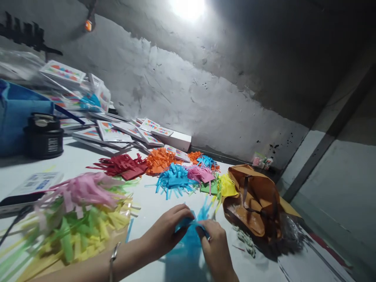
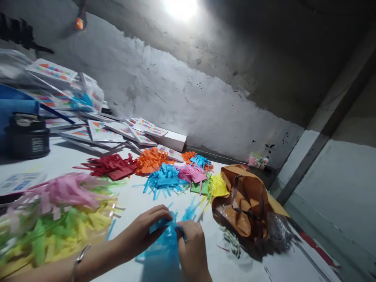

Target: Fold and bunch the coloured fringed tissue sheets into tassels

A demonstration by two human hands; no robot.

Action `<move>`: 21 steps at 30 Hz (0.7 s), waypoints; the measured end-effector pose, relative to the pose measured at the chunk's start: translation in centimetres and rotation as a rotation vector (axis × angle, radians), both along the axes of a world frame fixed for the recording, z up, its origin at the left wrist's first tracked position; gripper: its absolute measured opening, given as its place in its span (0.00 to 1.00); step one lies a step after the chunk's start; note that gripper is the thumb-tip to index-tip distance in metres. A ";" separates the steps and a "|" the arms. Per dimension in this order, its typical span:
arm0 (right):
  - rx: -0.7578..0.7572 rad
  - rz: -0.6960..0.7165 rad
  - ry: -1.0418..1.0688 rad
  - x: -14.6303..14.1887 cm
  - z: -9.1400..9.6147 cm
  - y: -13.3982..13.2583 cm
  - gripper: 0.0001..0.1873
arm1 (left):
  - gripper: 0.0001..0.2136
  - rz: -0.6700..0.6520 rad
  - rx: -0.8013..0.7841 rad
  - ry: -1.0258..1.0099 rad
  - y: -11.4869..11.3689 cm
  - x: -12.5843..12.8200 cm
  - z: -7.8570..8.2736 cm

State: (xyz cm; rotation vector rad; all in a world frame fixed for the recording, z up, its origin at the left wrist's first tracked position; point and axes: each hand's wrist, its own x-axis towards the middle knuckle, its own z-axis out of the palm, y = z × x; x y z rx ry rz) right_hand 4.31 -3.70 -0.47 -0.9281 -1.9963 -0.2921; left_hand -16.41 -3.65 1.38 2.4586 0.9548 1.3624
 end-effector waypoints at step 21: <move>0.225 -0.130 -0.198 2.7 -2.1 -6.7 0.32 | 0.13 0.329 -0.112 0.340 -4.5 -2.7 -2.1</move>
